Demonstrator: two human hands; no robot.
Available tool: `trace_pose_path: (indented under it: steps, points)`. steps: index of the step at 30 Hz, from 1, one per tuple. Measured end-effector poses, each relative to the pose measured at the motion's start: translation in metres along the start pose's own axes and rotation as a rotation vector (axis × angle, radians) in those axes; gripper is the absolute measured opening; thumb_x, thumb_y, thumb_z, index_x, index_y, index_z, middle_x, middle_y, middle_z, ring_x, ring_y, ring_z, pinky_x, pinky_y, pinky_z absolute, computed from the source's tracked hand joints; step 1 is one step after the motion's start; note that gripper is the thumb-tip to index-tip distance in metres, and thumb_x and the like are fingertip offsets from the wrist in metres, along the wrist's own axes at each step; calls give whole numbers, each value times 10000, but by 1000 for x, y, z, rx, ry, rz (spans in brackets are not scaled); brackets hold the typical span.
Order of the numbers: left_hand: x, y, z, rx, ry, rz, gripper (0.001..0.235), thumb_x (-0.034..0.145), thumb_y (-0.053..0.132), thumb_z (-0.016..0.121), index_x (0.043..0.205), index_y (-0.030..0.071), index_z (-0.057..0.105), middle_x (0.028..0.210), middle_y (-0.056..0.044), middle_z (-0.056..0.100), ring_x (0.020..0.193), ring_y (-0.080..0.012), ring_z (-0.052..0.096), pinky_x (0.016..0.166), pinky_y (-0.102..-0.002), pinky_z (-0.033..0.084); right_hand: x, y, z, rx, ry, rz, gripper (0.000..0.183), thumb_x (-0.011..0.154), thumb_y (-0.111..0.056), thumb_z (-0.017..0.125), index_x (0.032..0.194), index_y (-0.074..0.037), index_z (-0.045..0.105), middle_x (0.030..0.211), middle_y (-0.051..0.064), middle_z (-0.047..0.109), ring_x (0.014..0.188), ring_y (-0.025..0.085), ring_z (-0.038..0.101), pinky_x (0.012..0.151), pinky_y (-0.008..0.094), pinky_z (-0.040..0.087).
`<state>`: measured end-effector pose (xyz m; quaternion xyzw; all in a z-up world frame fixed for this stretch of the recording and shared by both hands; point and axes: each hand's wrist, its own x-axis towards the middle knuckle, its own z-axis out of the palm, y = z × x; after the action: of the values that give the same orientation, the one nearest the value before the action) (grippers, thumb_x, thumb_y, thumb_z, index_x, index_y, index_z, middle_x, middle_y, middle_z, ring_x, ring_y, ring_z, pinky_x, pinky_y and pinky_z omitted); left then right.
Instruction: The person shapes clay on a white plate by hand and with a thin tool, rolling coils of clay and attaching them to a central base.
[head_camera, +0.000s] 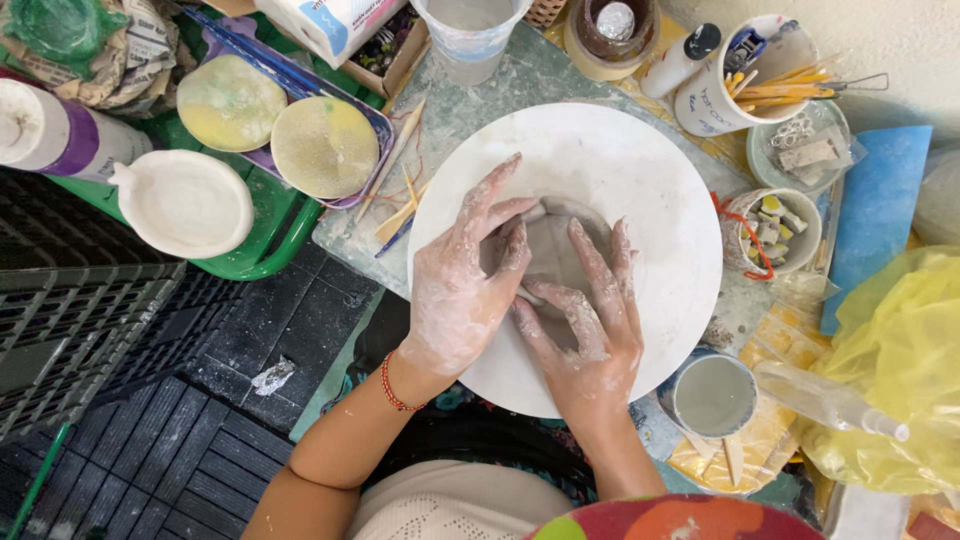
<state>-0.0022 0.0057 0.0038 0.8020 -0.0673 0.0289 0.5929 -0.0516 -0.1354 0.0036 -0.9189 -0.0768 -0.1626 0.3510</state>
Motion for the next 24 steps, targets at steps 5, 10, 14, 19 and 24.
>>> trace_pose_path:
  steps: [5,10,14,19,24]
  points:
    - [3,1,4,-11,19,90,608,992,0,679,1537,67,417,1408,-113,656,1176,-206,754,969,-304,619,0,0,0,6,-4,11,287,759,-88,901,979,-74,718,1495,145,561,1501,489,402,1233,634,353]
    - [7,2,8,12,23,14,631,979,8,691,1541,90,418,1290,-99,706,1120,-189,760,949,-309,612,1,1,0,1,-5,2,286,755,-90,903,970,-71,716,1494,148,560,1505,486,398,1236,635,352]
    - [7,4,9,92,48,113,651,980,-4,695,1553,105,406,1273,-92,705,1106,-180,747,963,-311,602,1,0,0,-13,-12,4,272,745,-84,901,933,-67,705,1496,159,555,1501,486,395,1224,636,359]
    - [6,7,3,142,75,144,658,984,-27,703,1564,115,427,1286,-84,728,1092,-180,738,954,-310,608,3,0,-2,-17,-19,-10,268,742,-82,899,893,-46,681,1495,171,551,1495,491,398,1214,639,368]
    - [11,3,1,18,80,179,622,957,-45,682,1497,99,408,1414,-181,617,1129,-212,725,948,-308,612,3,0,-2,-5,-9,-14,243,775,-73,896,911,-50,696,1505,166,550,1504,478,411,1229,613,380]
